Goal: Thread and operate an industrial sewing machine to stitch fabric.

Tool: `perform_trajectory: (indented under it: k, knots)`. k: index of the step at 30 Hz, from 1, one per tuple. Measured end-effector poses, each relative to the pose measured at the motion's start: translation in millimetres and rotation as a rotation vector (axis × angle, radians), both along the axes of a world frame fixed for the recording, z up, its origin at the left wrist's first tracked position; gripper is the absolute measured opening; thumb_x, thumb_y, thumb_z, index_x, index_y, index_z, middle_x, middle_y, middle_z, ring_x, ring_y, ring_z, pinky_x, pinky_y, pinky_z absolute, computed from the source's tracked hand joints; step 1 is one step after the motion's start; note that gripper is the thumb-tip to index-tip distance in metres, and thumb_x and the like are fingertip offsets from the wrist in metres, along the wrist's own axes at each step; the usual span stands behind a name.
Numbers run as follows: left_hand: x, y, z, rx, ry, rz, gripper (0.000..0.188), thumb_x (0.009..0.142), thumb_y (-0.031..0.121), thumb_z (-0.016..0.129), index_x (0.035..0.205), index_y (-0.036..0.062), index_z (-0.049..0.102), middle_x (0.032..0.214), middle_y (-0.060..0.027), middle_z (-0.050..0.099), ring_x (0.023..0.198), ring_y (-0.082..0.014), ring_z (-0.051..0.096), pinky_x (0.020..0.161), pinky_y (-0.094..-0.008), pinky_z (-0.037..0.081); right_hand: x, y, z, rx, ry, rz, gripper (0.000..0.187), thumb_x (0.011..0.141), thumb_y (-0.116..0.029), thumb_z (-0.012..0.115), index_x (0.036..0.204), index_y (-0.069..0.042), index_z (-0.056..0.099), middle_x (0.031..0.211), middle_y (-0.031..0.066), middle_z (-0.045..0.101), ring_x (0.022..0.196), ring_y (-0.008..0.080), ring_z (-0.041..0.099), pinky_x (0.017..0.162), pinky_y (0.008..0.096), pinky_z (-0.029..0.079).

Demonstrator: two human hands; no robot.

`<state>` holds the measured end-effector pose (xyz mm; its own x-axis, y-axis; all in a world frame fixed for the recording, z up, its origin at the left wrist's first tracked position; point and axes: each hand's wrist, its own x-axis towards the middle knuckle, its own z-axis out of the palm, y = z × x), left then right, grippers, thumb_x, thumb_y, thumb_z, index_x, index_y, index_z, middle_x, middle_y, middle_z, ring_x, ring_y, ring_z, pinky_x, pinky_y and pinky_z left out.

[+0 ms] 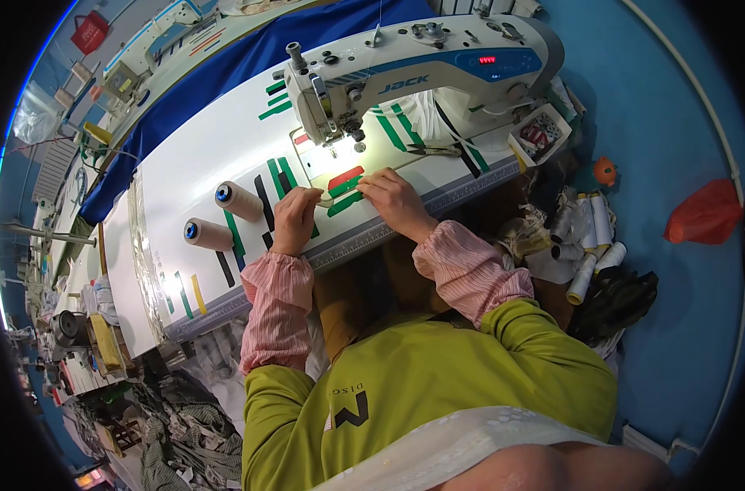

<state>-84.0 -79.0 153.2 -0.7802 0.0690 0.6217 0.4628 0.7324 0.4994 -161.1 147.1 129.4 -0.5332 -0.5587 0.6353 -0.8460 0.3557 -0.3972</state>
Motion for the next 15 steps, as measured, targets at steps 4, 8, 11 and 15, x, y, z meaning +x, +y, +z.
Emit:
perform_trajectory:
  k: [4, 8, 11, 15]
  knots:
    - [0.2, 0.3, -0.8, -0.003, 0.006, -0.003, 0.013, 0.087, -0.008, 0.06, 0.097, 0.0014, 0.063, 0.077, -0.0113, 0.064, 0.069, -0.0263, 0.066, 0.061, -0.032, 0.05, 0.9, 0.9, 0.1, 0.0, -0.004, -0.001, 0.025, 0.078, 0.002, 0.071, 0.102, -0.004, 0.072, 0.103, 0.0051, 0.069, 0.099, 0.0235, 0.063, 0.086, 0.0341, 0.054]
    - [0.1, -0.1, -0.1, 0.001, 0.017, -0.006, 0.013, 0.087, -0.008, 0.06, 0.096, 0.0012, 0.063, 0.077, -0.0113, 0.064, 0.069, -0.0262, 0.065, 0.061, -0.032, 0.049, 0.7, 0.4, 0.9, -0.001, 0.003, 0.003, 0.025, 0.078, 0.002, 0.071, 0.102, -0.004, 0.072, 0.103, 0.0051, 0.069, 0.099, 0.0235, 0.063, 0.086, 0.0343, 0.054]
    - [-0.2, 0.5, 1.0, -0.003, 0.016, -0.006, 0.013, 0.087, -0.008, 0.061, 0.096, 0.0011, 0.063, 0.076, -0.0112, 0.063, 0.068, -0.026, 0.065, 0.06, -0.0321, 0.049, 0.0, 0.5, 0.7, -0.003, 0.001, 0.004, 0.025, 0.078, 0.002, 0.071, 0.102, -0.003, 0.072, 0.103, 0.0052, 0.069, 0.099, 0.0237, 0.063, 0.086, 0.0346, 0.054]
    - [-0.6, 0.4, 1.4, -0.001, 0.02, -0.007, 0.013, 0.086, -0.008, 0.061, 0.096, 0.0012, 0.063, 0.076, -0.0112, 0.063, 0.068, -0.0259, 0.064, 0.06, -0.0321, 0.049, -0.4, 0.2, 1.0, -0.003, -0.002, 0.005, 0.025, 0.078, 0.003, 0.071, 0.102, -0.003, 0.071, 0.103, 0.0054, 0.069, 0.099, 0.0239, 0.063, 0.087, 0.0346, 0.054]
